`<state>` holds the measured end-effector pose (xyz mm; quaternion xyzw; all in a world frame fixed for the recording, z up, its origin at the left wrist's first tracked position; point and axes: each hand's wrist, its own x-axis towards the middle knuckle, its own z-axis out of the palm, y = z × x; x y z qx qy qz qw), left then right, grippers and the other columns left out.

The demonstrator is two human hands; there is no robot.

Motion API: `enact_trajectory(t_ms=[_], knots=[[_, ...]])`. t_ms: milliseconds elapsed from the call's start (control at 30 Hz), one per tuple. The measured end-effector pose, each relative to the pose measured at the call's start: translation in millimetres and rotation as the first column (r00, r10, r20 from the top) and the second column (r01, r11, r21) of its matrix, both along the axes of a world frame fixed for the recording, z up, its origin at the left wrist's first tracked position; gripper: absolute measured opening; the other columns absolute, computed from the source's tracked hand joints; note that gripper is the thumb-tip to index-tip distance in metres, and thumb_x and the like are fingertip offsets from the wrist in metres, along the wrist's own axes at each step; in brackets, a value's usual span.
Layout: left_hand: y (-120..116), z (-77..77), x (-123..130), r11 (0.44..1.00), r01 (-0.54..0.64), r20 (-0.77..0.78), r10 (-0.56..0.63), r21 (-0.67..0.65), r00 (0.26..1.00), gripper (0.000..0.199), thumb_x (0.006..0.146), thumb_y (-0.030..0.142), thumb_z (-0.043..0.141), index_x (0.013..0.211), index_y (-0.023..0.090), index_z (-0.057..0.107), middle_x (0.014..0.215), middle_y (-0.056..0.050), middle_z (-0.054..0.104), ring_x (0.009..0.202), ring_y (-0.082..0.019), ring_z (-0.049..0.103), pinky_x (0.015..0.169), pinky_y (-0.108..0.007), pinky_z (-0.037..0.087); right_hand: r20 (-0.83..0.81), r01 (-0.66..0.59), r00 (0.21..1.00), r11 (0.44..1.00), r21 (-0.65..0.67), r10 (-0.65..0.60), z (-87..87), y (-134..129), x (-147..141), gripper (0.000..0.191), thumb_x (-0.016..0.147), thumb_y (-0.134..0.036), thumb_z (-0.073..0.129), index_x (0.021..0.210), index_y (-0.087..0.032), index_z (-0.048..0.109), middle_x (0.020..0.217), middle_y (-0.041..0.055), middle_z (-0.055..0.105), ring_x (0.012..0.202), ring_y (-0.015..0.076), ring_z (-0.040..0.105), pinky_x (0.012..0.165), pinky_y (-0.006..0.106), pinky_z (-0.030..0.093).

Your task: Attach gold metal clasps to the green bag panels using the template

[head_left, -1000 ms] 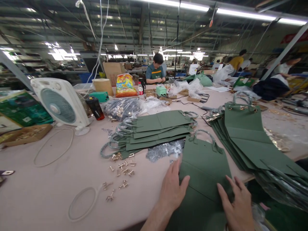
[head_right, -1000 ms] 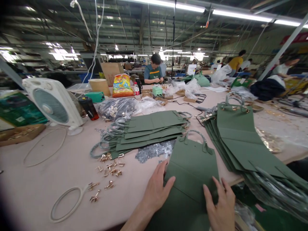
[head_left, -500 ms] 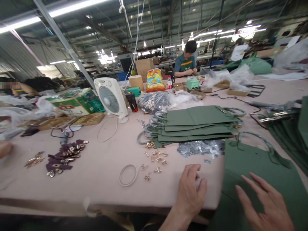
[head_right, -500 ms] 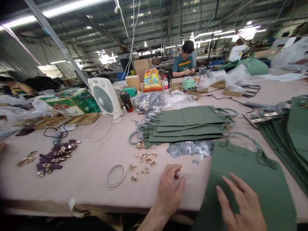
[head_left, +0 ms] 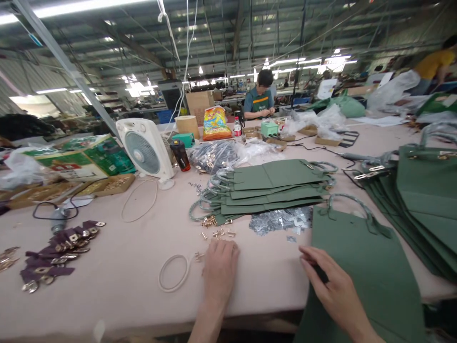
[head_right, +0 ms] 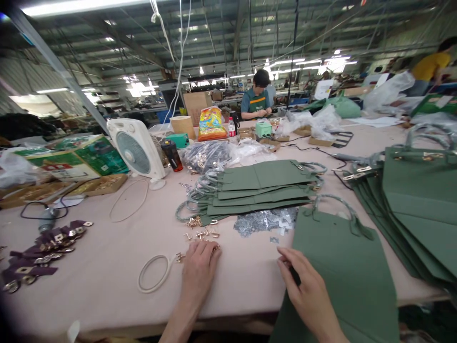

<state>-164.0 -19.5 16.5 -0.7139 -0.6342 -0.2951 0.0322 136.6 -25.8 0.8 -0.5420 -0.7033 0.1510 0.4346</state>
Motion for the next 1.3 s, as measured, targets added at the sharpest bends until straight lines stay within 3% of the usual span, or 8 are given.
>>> enact_trajectory(t_ms=[167,300,500,633,767,900,1100,1300], knots=[[-5,-0.8,33,0.972,0.237,0.204,-0.232,-0.001,0.951,0.015,0.1,0.018,0.06,0.112,0.022,0.068,0.105,-0.006,0.071,0.102,-0.025,0.062,0.09,-0.039,0.053,-0.097,-0.1,0.991,0.989,-0.11,0.09,7.6,8,-15,0.03,0.103,-0.04,0.057,0.125,-0.025,0.07,0.124,0.0102,0.073,0.109,0.025,0.07,0.098,0.037,0.056],[-11,-5.1,55,0.882,0.452,0.222,-0.418,-0.135,0.881,0.014,0.094,0.017,0.071,0.106,0.024,0.073,0.101,-0.005,0.073,0.096,-0.023,0.066,0.084,-0.036,0.056,-0.147,-0.192,0.975,0.967,-0.166,0.168,11.1,15,-26,0.026,0.103,-0.038,0.057,0.12,-0.025,0.072,0.12,0.0089,0.075,0.109,0.0248,0.071,0.099,0.037,0.056],[-17,-11.1,57,0.82,0.565,0.37,-0.499,-0.092,0.784,0.02,0.099,0.012,0.061,0.104,0.023,0.077,0.101,-0.005,0.073,0.092,-0.018,0.069,0.083,-0.028,0.057,-0.156,-0.364,0.93,0.892,-0.268,0.332,18.7,19,-32,0.026,0.104,-0.035,0.053,0.117,-0.024,0.074,0.116,0.0077,0.075,0.107,0.0242,0.07,0.098,0.036,0.054],[-19,-10.1,54,0.805,0.587,0.38,-0.519,-0.083,0.766,0.025,0.099,0.011,0.057,0.102,0.024,0.078,0.101,-0.005,0.075,0.095,-0.018,0.07,0.087,-0.029,0.058,-0.18,-0.448,0.893,0.843,-0.297,0.411,24.0,20,-33,0.025,0.103,-0.03,0.055,0.117,-0.024,0.074,0.115,0.0072,0.075,0.107,0.0237,0.069,0.098,0.035,0.053],[-20,-8.4,54,0.818,0.567,0.342,-0.507,-0.101,0.791,0.026,0.098,0.011,0.057,0.104,0.025,0.078,0.107,-0.006,0.077,0.101,-0.021,0.07,0.089,-0.034,0.06,-0.188,-0.446,0.894,0.841,-0.305,0.406,21.7,21,-33,0.024,0.102,-0.03,0.055,0.113,-0.024,0.076,0.112,0.0074,0.076,0.104,0.0245,0.069,0.096,0.036,0.053],[-24,-6.3,54,0.827,0.558,0.349,-0.503,-0.07,0.79,0.031,0.096,0.008,0.053,0.108,0.024,0.077,0.11,-0.008,0.076,0.103,-0.022,0.069,0.091,-0.037,0.061,-0.21,-0.357,0.929,0.888,-0.289,0.305,17.5,24,-30,0.024,0.101,-0.032,0.057,0.113,-0.022,0.075,0.102,0.0072,0.075,0.09,0.0223,0.069,0.086,0.035,0.055],[-26,-6.4,57,0.834,0.545,0.3,-0.498,-0.092,0.813,0.023,0.088,0.013,0.07,0.109,0.023,0.072,0.111,-0.008,0.075,0.103,-0.026,0.068,0.091,-0.042,0.061,-0.356,-0.224,0.929,0.916,-0.332,0.099,11.7,31,-28,0.03,0.1,-0.041,0.057,0.113,-0.019,0.071,0.084,0.0037,0.069,0.069,0.0174,0.065,0.063,0.028,0.053],[-22,-12.3,55,0.836,0.545,0.313,-0.501,-0.067,0.807,0.022,0.093,0.009,0.063,0.106,0.026,0.069,0.109,-0.004,0.075,0.102,-0.023,0.069,0.09,-0.038,0.06,-0.359,-0.258,0.924,0.909,-0.326,0.133,9.7,31,-27,0.027,0.098,-0.04,0.06,0.108,-0.018,0.073,0.084,0.0032,0.069,0.074,0.0173,0.065,0.069,0.028,0.053]])
